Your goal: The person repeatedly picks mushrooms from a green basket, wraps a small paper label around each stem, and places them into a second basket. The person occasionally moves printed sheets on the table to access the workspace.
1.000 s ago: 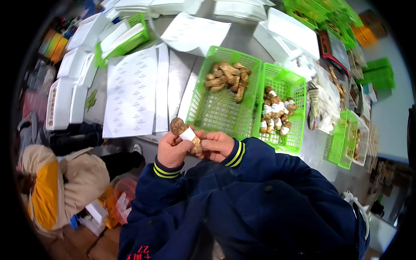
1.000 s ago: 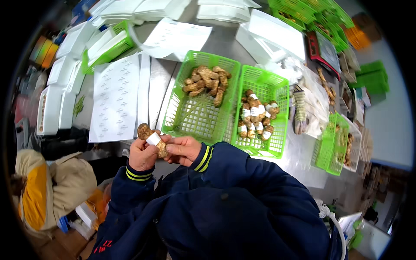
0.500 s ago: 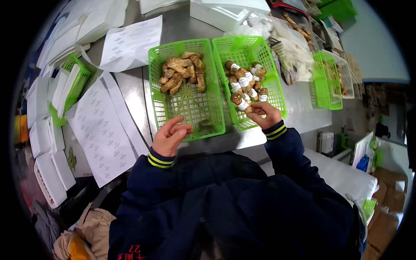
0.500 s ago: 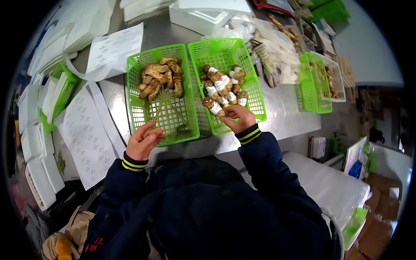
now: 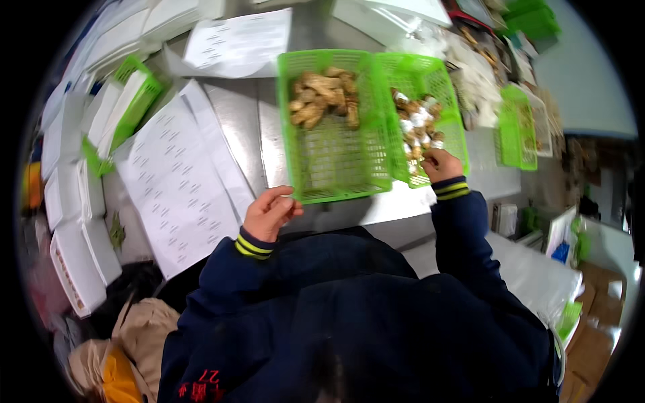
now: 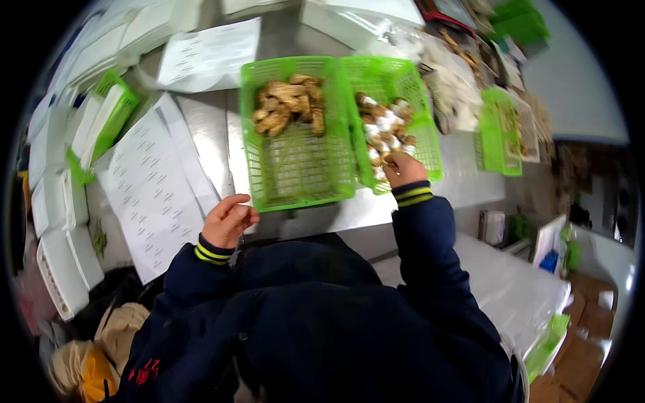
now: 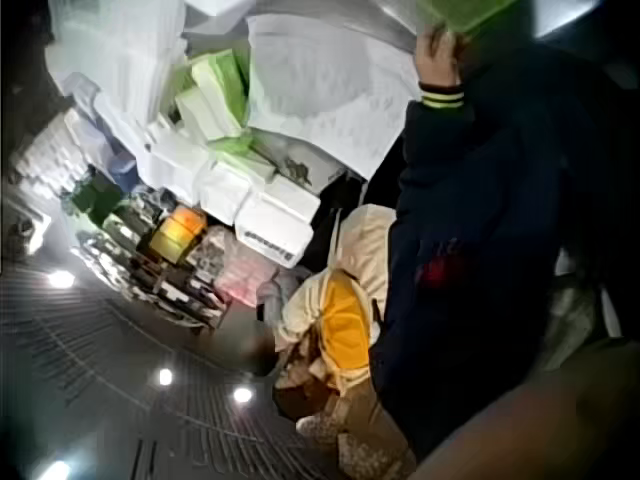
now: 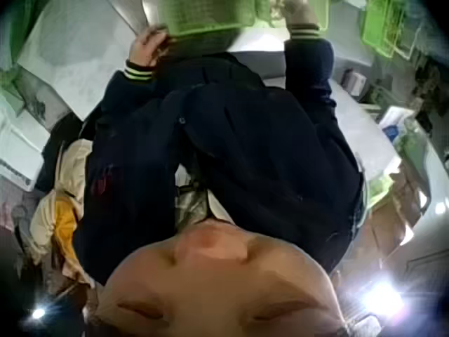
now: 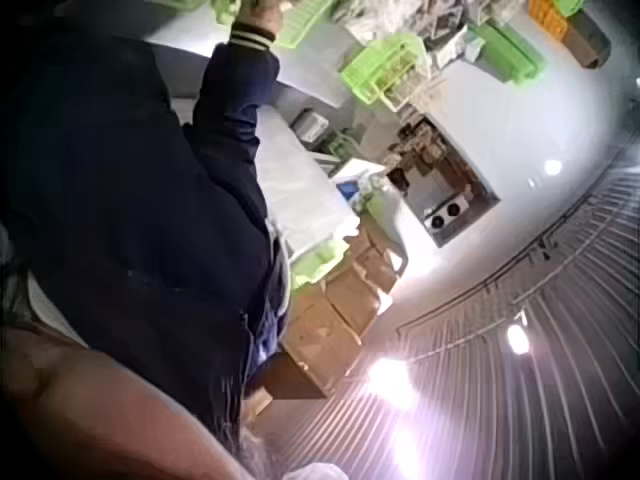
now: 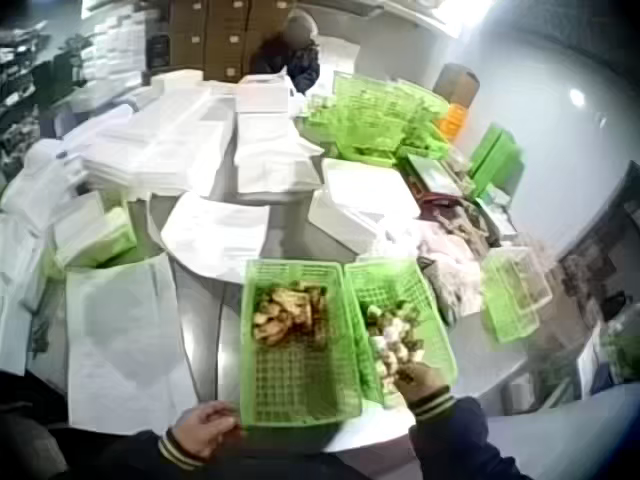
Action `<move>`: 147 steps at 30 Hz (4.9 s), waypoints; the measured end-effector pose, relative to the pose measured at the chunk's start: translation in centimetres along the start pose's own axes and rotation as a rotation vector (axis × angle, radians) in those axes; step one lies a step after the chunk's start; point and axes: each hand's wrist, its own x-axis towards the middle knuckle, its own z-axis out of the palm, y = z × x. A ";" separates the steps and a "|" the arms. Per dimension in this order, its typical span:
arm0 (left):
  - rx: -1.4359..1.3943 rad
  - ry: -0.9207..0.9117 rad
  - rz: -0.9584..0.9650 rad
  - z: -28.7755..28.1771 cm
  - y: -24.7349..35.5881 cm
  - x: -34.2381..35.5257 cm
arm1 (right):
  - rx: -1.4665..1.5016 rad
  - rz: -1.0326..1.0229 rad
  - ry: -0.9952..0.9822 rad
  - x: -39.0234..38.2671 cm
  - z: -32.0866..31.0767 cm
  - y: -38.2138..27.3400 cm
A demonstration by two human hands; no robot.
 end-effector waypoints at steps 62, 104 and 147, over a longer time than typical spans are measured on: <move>-0.462 0.547 0.277 -13.3 9.9 -8.4 | 1.415 0.394 -0.704 0.4 15.2 -25.1; 0.997 0.591 1.109 -16.0 14.4 -2.6 | 1.036 -0.210 -0.506 4.7 18.7 -38.5; 0.780 0.897 1.105 -14.1 13.9 -4.8 | 0.697 -0.325 -0.020 4.3 17.3 -37.9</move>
